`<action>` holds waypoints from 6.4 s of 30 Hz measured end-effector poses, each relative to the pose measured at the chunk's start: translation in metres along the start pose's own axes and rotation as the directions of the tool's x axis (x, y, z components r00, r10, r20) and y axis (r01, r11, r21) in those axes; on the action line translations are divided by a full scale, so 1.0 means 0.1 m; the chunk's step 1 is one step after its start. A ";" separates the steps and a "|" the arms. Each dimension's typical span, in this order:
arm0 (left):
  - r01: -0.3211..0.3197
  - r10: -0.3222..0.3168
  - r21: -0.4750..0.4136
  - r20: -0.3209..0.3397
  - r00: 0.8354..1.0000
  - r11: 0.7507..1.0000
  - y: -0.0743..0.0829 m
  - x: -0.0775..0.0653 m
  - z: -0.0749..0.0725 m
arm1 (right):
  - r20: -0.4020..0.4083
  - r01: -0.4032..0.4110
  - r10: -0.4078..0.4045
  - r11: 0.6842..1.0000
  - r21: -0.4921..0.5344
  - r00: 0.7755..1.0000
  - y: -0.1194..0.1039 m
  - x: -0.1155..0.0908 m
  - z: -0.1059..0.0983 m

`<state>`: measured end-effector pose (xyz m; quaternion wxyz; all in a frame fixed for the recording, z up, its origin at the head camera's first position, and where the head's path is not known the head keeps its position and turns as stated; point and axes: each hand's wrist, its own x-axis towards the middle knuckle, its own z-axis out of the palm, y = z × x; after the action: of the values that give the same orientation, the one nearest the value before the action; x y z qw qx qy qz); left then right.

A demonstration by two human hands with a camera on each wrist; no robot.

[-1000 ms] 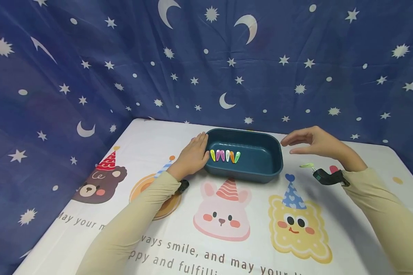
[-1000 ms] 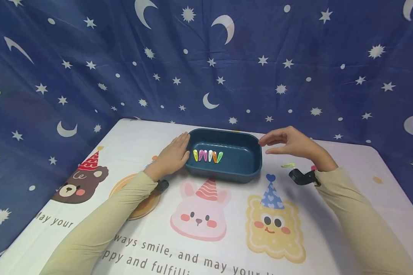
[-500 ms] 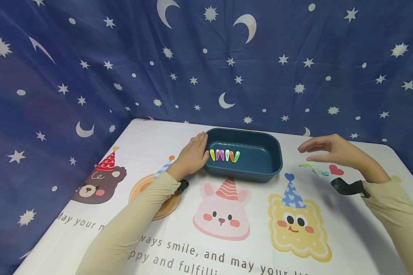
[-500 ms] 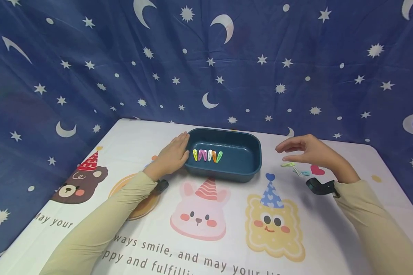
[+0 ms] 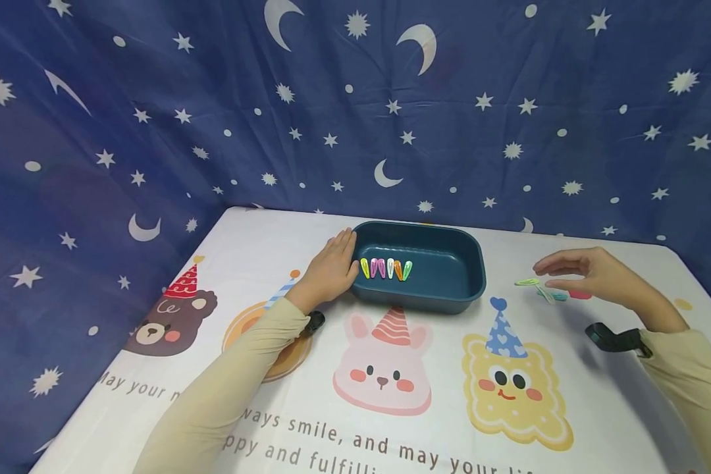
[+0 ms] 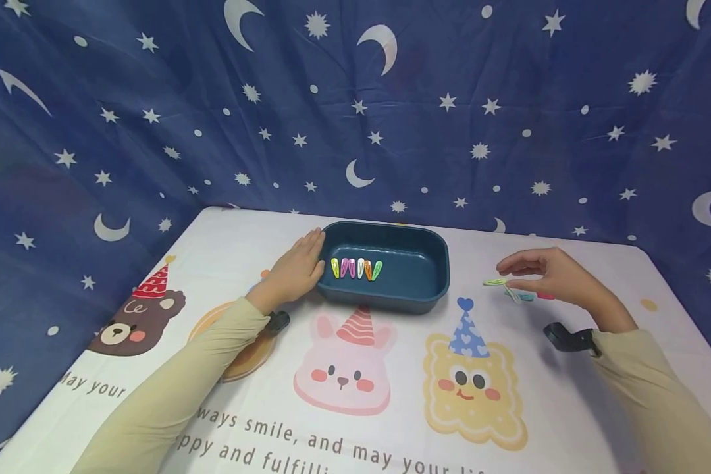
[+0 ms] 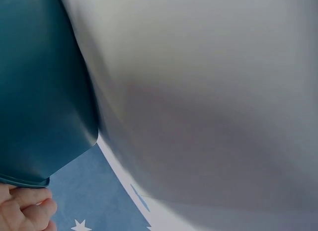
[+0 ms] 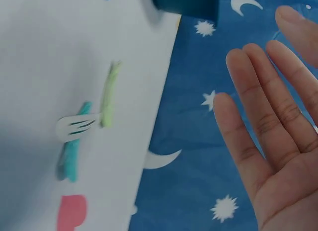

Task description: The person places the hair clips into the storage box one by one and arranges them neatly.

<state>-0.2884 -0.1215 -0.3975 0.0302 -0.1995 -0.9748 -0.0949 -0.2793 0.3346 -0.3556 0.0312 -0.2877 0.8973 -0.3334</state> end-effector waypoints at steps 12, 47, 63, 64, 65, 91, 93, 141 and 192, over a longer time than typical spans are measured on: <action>0.003 -0.003 0.000 0.002 1.000 1.000 0.00 -0.01 -0.01 | -0.080 -0.088 0.084 0.995 -0.046 0.993 0.24 -0.16 0.09; 0.014 -0.013 -0.011 0.016 1.000 1.000 0.00 -0.01 0.00 | -0.115 -0.270 0.249 0.934 -0.233 0.962 0.50 -0.09 0.32; 0.013 -0.013 -0.001 0.035 0.999 1.000 0.00 0.00 -0.02 | -0.072 -0.288 0.279 0.930 -0.231 0.958 0.45 -0.04 0.32; 0.015 -0.014 -0.004 0.036 0.999 1.000 0.00 0.00 -0.02 | -0.068 -0.294 0.286 0.928 -0.229 0.956 0.45 -0.04 0.32; 0.014 -0.014 -0.007 0.035 0.999 1.000 0.00 0.00 -0.02 | -0.063 -0.302 0.295 0.926 -0.226 0.953 0.44 -0.03 0.32; 0.015 -0.015 -0.004 0.024 1.000 1.000 0.00 0.00 -0.01 | -0.076 -0.221 0.208 0.941 -0.256 0.975 0.54 -0.04 0.22; 0.014 -0.013 -0.004 0.021 1.000 1.000 0.00 0.00 -0.01 | -0.075 -0.229 0.218 0.940 -0.252 0.973 0.54 -0.04 0.22; 0.009 -0.009 -0.008 0.017 1.000 1.000 0.00 -0.01 -0.01 | 0.038 -0.337 0.356 0.910 -0.243 0.934 0.53 0.03 0.19; 0.019 -0.019 0.000 0.031 0.999 1.000 0.02 0.00 -0.02 | 0.018 -0.346 0.359 0.909 -0.233 0.933 0.53 0.00 0.17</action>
<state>-0.2874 -0.1207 -0.3948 0.0140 -0.1916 -0.9770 -0.0924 -0.3019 0.3572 -0.4016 0.0851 -0.1327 0.9651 -0.2093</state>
